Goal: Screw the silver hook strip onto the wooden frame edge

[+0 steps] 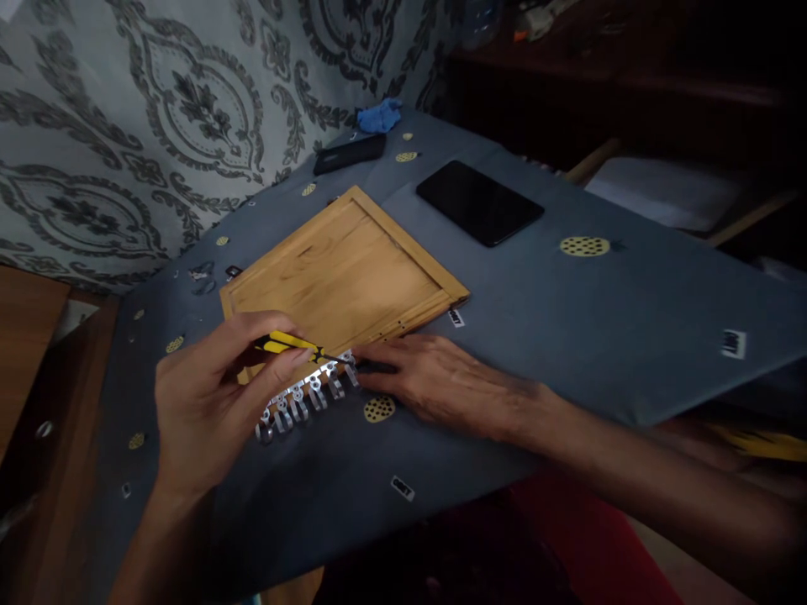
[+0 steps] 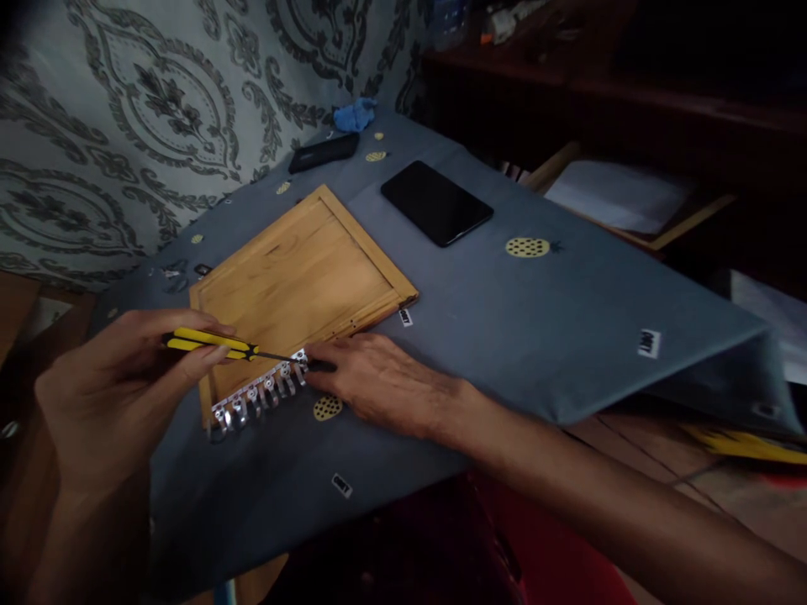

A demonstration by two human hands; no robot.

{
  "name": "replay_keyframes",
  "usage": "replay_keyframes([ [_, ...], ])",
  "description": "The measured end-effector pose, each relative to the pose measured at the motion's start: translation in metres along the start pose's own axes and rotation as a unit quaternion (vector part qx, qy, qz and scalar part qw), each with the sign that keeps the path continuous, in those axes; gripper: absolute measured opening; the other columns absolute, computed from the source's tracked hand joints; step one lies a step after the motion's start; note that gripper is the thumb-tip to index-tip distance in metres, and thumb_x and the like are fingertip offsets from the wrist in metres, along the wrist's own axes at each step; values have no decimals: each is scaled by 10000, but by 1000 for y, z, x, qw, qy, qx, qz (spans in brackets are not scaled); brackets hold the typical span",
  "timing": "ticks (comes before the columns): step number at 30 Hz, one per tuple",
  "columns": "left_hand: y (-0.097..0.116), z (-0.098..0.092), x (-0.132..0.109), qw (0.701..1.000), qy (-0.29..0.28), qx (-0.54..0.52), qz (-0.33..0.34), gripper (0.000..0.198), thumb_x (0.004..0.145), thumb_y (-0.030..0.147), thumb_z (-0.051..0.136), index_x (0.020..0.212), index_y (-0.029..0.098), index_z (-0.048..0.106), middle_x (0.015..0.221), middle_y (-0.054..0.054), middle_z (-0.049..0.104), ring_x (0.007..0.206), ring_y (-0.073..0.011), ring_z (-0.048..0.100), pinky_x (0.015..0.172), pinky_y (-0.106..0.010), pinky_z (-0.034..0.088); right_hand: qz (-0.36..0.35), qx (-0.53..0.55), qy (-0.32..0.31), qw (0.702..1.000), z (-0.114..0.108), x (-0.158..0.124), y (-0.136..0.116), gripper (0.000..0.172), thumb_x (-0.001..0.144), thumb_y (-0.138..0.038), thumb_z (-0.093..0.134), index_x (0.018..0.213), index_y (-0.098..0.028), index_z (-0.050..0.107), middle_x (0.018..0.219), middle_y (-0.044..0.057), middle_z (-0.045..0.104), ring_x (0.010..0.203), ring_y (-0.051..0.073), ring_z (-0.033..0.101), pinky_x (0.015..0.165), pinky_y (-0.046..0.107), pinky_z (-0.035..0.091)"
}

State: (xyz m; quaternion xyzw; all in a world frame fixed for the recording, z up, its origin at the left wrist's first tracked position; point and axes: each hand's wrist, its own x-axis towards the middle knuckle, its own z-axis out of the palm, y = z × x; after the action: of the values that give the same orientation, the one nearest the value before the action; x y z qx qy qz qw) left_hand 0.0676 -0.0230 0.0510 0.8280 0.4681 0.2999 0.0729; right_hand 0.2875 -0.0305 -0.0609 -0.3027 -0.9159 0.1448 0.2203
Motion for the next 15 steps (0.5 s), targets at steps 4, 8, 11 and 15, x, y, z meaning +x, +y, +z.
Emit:
replay_keyframes([
  [4,1,1,-3,1000,14,7,-12,108,871,301,741,974,333,729,881,83,738,733,-116,700,563,-245,561,-3,-6,-3,1000,1,0,1,399,836,-23,648,1200,-185,668,1392,112,610,1114,263,668,901,412,580],
  [8,2,1,-4,999,26,28,-9,104,854,327,756,955,321,733,871,80,742,703,-111,698,531,-235,555,-2,-7,1,1000,2,0,2,406,843,-20,645,1209,-194,665,1392,104,615,1107,250,672,901,401,581],
  [11,2,2,-3,999,28,22,-13,113,865,308,745,976,326,732,863,85,740,689,-108,694,543,-235,562,-4,-7,5,1000,1,0,2,411,839,-13,643,1210,-190,666,1393,107,616,1127,257,668,904,406,583],
  [15,2,2,-3,1000,25,14,-13,134,866,289,743,991,336,732,877,89,740,713,-109,703,595,-229,599,-4,-6,7,1000,1,0,1,410,834,-13,643,1203,-192,671,1408,107,605,1144,260,662,909,403,583],
])
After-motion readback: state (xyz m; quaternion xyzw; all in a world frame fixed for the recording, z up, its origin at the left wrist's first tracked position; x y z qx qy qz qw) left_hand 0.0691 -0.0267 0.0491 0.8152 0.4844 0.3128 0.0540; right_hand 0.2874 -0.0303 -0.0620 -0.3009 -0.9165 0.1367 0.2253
